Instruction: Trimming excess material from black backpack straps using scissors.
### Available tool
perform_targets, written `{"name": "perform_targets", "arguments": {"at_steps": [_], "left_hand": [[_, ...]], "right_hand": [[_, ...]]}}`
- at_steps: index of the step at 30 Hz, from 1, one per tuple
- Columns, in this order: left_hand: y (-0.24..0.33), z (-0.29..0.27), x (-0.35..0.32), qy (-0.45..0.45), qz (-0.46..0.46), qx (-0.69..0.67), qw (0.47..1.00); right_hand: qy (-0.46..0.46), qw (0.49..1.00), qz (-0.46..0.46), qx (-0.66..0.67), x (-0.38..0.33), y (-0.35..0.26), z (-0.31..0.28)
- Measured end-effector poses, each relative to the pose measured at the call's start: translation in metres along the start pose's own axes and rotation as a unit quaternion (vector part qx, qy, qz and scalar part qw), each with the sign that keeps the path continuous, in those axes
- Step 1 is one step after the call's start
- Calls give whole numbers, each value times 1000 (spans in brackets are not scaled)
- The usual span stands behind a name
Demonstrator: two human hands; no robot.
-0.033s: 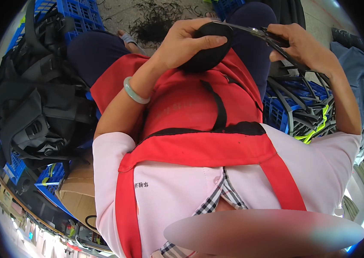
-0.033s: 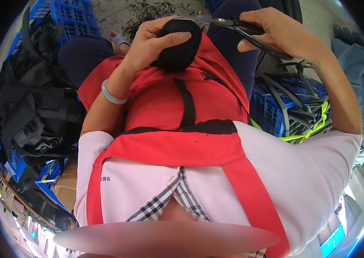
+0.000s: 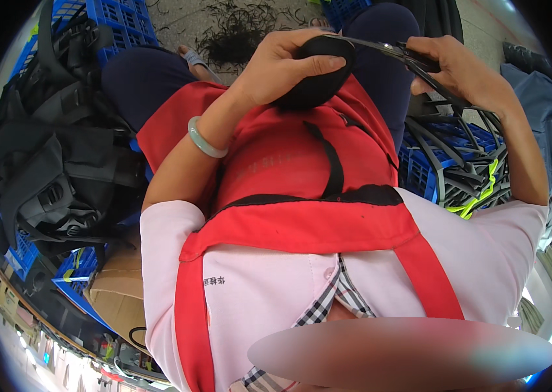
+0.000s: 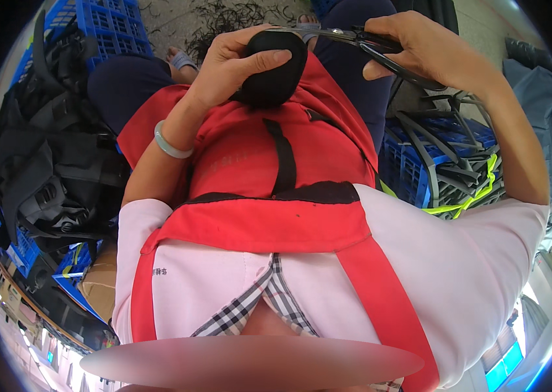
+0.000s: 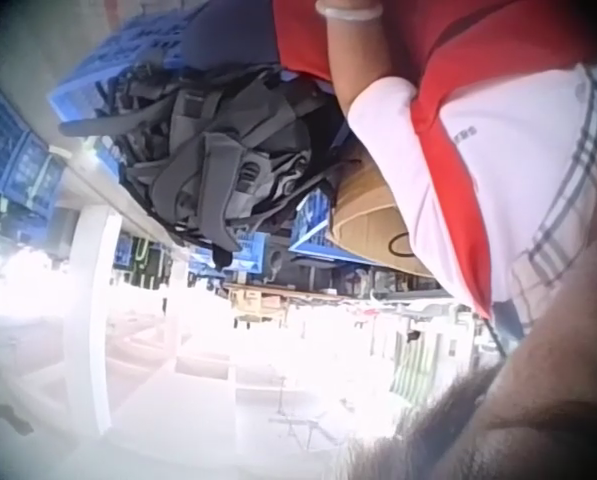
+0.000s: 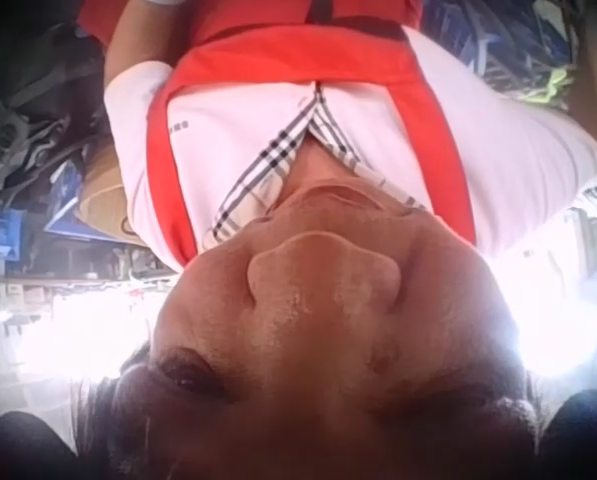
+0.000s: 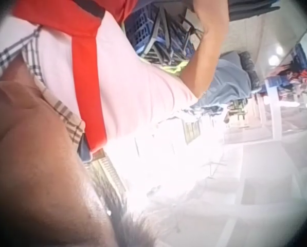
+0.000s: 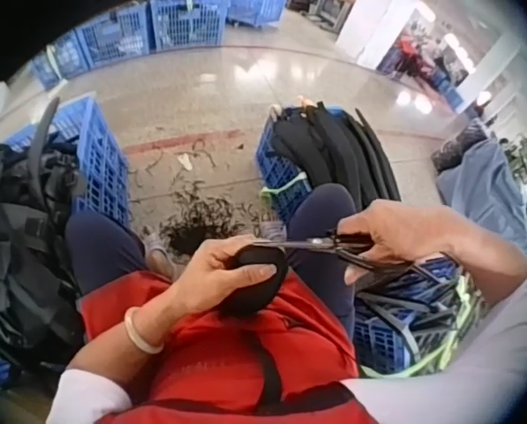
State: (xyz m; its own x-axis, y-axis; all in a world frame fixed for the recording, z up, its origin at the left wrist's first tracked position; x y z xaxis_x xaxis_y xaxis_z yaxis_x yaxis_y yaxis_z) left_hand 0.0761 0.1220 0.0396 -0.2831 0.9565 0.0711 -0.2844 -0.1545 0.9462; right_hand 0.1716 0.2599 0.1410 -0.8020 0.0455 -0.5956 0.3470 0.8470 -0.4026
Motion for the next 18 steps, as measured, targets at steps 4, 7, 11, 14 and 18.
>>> {"name": "perform_targets", "arguments": {"at_steps": [4, 7, 11, 14, 18], "left_hand": [[1, 7, 1, -7, 7, 27, 1000], [-3, 12, 0, -25, 1, 20, 999], [-4, 12, 1, -22, 26, 46, 998], [-2, 18, 2, -32, 41, 55, 997], [-3, 23, 4, -39, 39, 58, 997]], "right_hand": [[18, 996, -3, -83, -3, -2, -1], [0, 999, -11, -50, -1, -2, -4], [-40, 997, 16, -57, 4, -10, -10], [1, 996, 2, -85, 0, -30, -12], [-85, 984, 44, -150, 6, -13, -12]]}}
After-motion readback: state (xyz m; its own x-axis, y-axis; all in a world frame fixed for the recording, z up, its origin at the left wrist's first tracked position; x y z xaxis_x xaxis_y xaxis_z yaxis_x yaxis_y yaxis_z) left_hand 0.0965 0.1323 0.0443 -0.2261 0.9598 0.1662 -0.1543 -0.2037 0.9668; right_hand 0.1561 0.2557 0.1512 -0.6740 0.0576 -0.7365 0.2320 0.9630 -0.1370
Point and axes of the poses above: each hand's wrist, its own x-axis towards the middle knuckle, its own z-axis out of the palm, y = z × x, the point moved 7 cm from there along x, towards the middle knuckle, and after that the axes turned 1 degree about z, right-handed, at the moved point
